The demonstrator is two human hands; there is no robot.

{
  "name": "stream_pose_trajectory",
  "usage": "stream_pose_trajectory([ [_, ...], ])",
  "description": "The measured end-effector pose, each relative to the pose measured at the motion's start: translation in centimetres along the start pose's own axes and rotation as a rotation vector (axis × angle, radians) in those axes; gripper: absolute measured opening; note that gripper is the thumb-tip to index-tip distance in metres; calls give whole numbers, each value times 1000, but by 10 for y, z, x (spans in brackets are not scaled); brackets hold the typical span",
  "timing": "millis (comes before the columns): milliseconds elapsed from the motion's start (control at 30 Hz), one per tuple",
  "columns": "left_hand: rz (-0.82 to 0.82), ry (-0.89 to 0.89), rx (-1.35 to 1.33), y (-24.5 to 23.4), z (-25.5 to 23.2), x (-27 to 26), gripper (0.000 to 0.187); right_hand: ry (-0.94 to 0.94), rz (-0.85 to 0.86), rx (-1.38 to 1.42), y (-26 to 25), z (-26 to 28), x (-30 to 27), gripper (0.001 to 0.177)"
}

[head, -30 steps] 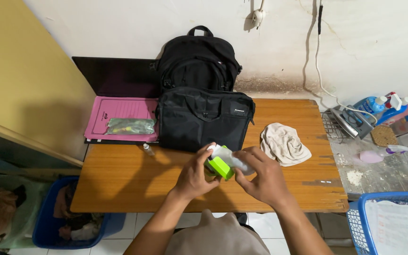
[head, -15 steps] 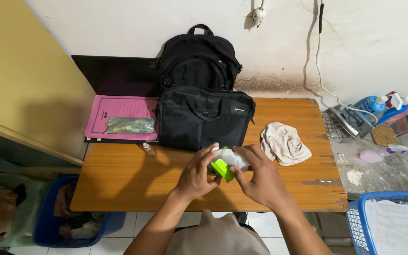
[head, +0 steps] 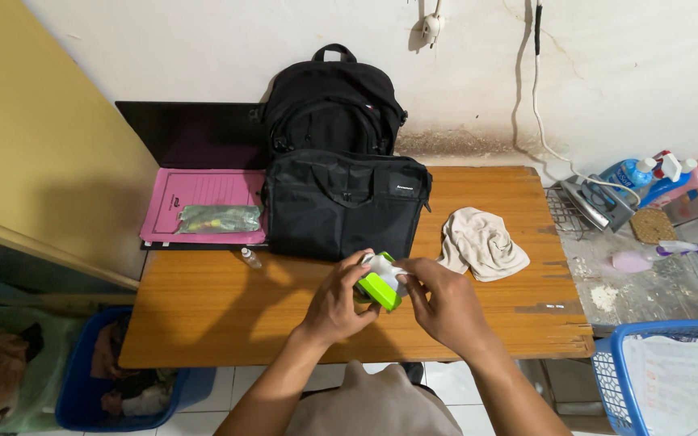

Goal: Packing a computer mouse into a protective sleeve and then into a laptop bag

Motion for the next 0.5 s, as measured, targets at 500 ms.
stream_pose_trajectory([
  [500,25,29,-11,6,-5,-5,79,-67,-30,7,6,3,2,12],
])
Point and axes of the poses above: each hand's wrist, its own x-axis towards the middle knuckle, its own y-axis out of the palm, z = x × y, the point moved 10 cm from there along x, towards the middle knuckle, and after that the axes turned 6 degrees about -x, right-handed, at the moved point
